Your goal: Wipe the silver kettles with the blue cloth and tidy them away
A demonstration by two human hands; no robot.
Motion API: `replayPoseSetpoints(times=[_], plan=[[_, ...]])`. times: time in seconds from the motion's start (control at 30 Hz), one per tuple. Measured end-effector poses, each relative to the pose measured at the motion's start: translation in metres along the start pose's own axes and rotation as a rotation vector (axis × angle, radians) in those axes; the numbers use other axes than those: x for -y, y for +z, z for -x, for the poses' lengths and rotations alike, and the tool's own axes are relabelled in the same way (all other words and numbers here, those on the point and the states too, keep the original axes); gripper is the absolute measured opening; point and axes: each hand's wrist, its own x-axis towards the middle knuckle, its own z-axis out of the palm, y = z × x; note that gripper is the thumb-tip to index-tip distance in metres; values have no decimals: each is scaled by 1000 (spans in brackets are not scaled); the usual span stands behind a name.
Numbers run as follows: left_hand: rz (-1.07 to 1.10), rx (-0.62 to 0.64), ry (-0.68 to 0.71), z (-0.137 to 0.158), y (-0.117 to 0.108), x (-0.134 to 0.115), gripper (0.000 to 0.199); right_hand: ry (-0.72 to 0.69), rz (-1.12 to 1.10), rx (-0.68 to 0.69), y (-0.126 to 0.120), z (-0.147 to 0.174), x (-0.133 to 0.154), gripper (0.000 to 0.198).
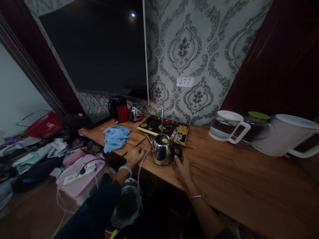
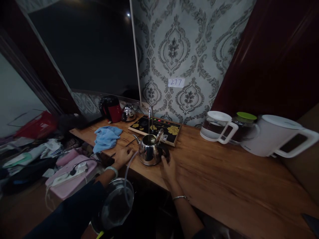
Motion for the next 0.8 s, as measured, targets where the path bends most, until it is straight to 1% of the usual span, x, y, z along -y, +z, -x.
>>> replayPoseSetpoints(times=[0.13, 0.27, 0.63, 0.8], plan=[[6, -2, 5, 0, 1, 0, 33, 11, -8, 18, -1, -1, -3, 49], [-7, -1, -6, 0, 2, 0, 33, -22, 47, 11, -2, -2, -3, 51], [9, 3, 7, -1, 0, 0, 32, -20, 121, 28, -3, -2, -2, 54], [-21, 3, 4, 1, 0, 0, 31, -25, 158, 36, -4, -2, -6, 55]])
